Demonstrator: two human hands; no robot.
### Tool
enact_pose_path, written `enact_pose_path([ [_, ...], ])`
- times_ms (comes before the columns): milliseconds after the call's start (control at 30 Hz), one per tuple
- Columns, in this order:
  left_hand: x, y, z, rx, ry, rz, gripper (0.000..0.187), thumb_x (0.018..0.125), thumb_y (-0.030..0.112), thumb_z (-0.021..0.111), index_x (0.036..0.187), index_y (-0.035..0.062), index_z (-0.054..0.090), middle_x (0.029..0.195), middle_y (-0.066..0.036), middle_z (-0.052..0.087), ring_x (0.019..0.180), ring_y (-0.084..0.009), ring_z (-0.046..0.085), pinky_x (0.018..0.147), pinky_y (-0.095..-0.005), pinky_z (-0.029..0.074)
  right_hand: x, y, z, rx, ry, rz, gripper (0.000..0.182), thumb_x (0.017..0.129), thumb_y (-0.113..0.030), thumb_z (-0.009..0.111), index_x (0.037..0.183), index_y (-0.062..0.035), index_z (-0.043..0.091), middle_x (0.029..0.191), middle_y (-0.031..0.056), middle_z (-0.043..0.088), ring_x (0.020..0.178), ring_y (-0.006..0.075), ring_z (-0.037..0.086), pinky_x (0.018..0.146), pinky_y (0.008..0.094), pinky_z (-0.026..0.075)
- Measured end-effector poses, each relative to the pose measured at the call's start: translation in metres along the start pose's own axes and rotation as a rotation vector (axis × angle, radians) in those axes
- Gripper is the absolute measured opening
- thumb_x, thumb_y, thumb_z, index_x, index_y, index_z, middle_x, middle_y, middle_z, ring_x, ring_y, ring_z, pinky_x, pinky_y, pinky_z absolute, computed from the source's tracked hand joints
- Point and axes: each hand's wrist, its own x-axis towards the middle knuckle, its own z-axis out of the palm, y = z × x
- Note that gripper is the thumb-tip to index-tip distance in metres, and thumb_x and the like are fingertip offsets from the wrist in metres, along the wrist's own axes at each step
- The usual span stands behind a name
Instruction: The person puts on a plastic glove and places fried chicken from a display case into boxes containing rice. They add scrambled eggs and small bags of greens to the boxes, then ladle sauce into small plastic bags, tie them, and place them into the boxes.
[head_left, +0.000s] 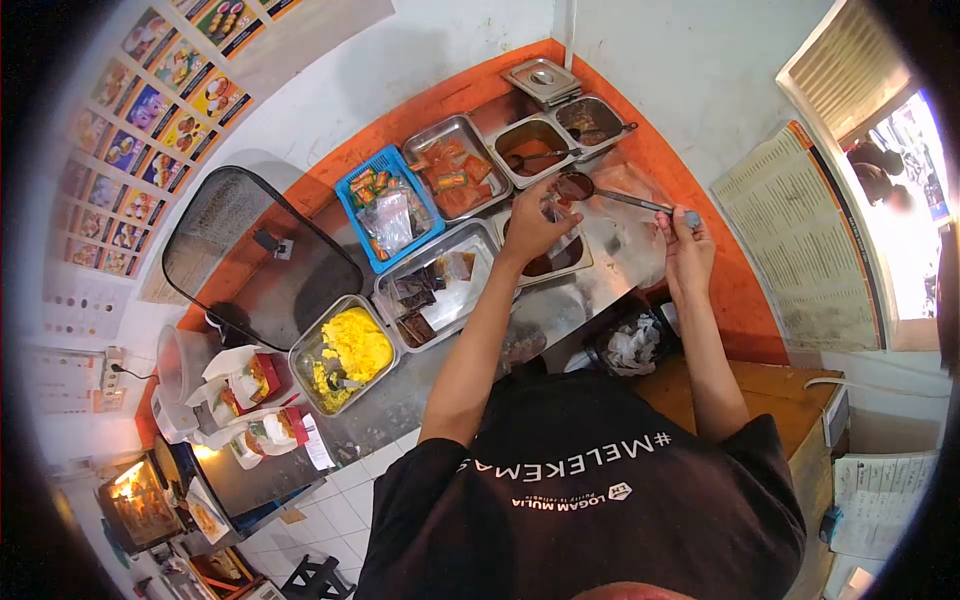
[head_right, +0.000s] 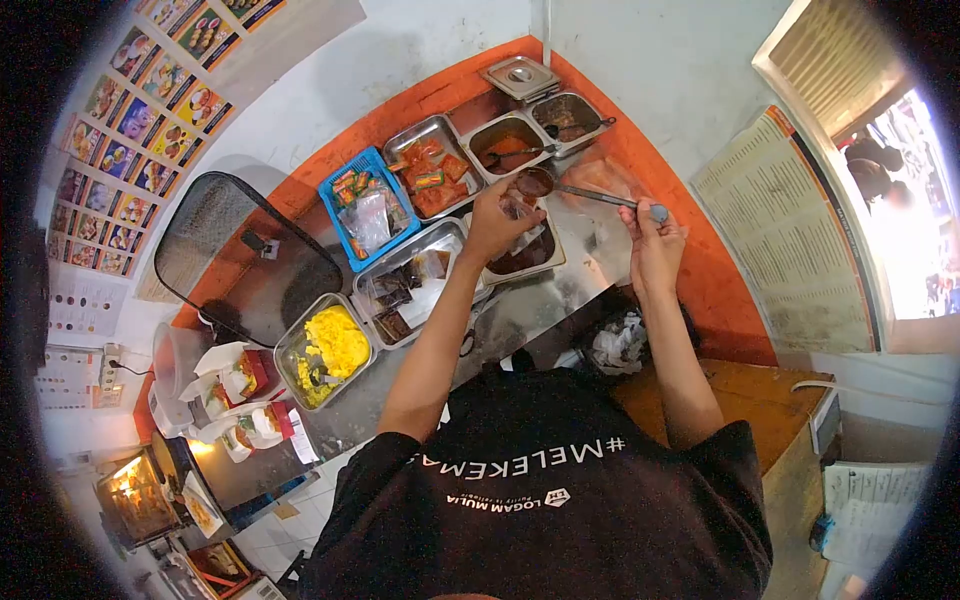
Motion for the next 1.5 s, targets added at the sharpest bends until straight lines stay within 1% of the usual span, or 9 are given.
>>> enact_pose_path([
  [433, 0.007, 0.003, 0.006, 0.051, 0.011, 0.027, 0.061, 0.068, 0.01, 0.081, 0.122, -0.0069, 0.056, 0.106, -0.015, 0.065, 0.078, -0.0187, 0.067, 0.074, -0.0315, 0.054, -0.011, -0.024, 0.012, -0.311, -0.108, -0.305, 0.018, 0.098, -0.01, 0.058, 0.106, 0.0049, 0.06, 0.099, 0.0143, 0.068, 0.084, 0.0173, 0.067, 0.083, 0.0301, 0.055],
  [500, 0.012, -0.019, 0.008, 0.203, 0.05, 0.156, 0.062, 0.068, 0.01, 0.08, 0.122, -0.0069, 0.056, 0.106, -0.016, 0.065, 0.08, -0.0199, 0.067, 0.074, -0.0313, 0.054, -0.016, -0.03, 0.018, -0.37, -0.111, -0.34, 0.017, 0.098, -0.01, 0.058, 0.106, 0.0047, 0.06, 0.099, 0.0144, 0.068, 0.085, 0.0173, 0.067, 0.083, 0.0303, 0.055],
  [733, 0.015, 0.007, 0.009, 0.106, 0.017, 0.092, 0.06, 0.068, 0.011, 0.078, 0.121, -0.0055, 0.057, 0.107, -0.018, 0.063, 0.084, -0.0223, 0.066, 0.076, -0.0331, 0.054, -0.029, -0.039, 0.028, -0.457, -0.225, -0.485, 0.012, 0.098, -0.005, 0.056, 0.104, 0.0048, 0.059, 0.099, 0.0146, 0.068, 0.087, 0.0183, 0.068, 0.082, 0.0311, 0.054],
  [833, 0.02, 0.007, 0.01, 0.065, -0.006, 0.067, 0.06, 0.068, 0.009, 0.078, 0.123, -0.0055, 0.056, 0.104, -0.016, 0.061, 0.081, -0.0208, 0.065, 0.074, -0.0319, 0.054, -0.032, -0.04, 0.026, -0.545, -0.289, -0.525, 0.01, 0.097, -0.002, 0.056, 0.104, 0.0047, 0.059, 0.1, 0.0147, 0.067, 0.088, 0.019, 0.068, 0.082, 0.0307, 0.054],
  [900, 0.024, -0.012, 0.012, 0.145, 0.06, 0.204, 0.061, 0.069, 0.005, 0.077, 0.124, -0.0065, 0.055, 0.101, -0.013, 0.06, 0.077, -0.0174, 0.064, 0.07, -0.0284, 0.054, -0.032, -0.04, 0.022, -0.551, -0.324, -0.547, 0.009, 0.096, -0.001, 0.056, 0.103, 0.0045, 0.059, 0.101, 0.0149, 0.066, 0.089, 0.019, 0.068, 0.083, 0.0305, 0.054],
  [1000, 0.021, 0.002, 0.013, 0.033, 0.056, 0.072, 0.062, 0.072, 0.002, 0.077, 0.129, -0.0025, 0.055, 0.112, -0.011, 0.061, 0.081, -0.0134, 0.065, 0.072, -0.0252, 0.053, -0.031, -0.043, 0.021, -0.566, -0.398, -0.602, 0.008, 0.095, 0.002, 0.056, 0.103, 0.0045, 0.058, 0.101, 0.0155, 0.066, 0.091, 0.0195, 0.067, 0.083, 0.0305, 0.053],
  [1333, 0.026, 0.003, 0.012, 0.068, 0.059, 0.158, 0.065, 0.07, 0.0, 0.074, 0.132, -0.0016, 0.053, 0.115, -0.013, 0.06, 0.085, -0.0146, 0.064, 0.073, -0.026, 0.054, -0.03, -0.056, 0.02, -0.567, -0.554, -0.695, 0.007, 0.095, 0.005, 0.055, 0.101, 0.0041, 0.057, 0.104, 0.0182, 0.064, 0.094, 0.022, 0.066, 0.086, 0.0333, 0.053],
  [1433, 0.025, 0.006, 0.013, 0.206, 0.07, 0.146, 0.067, 0.069, -0.001, 0.073, 0.132, -0.001, 0.053, 0.117, -0.014, 0.06, 0.092, -0.0164, 0.064, 0.076, -0.0275, 0.054, -0.03, -0.048, 0.012, -0.584, -0.523, -0.683, 0.007, 0.095, 0.004, 0.055, 0.101, 0.0044, 0.057, 0.105, 0.0183, 0.064, 0.095, 0.022, 0.065, 0.087, 0.0333, 0.053],
  [1500, 0.023, 0.01, 0.016, 0.196, 0.09, 0.142, 0.068, 0.066, 0.019, 0.08, 0.125, -0.0051, 0.055, 0.105, -0.02, 0.06, 0.097, -0.0331, 0.061, 0.089, -0.0411, 0.047, -0.031, -0.041, 0.007, -0.558, -0.484, -0.654, 0.007, 0.095, 0.003, 0.056, 0.101, 0.0042, 0.057, 0.105, 0.0178, 0.064, 0.094, 0.022, 0.065, 0.087, 0.0335, 0.053],
])
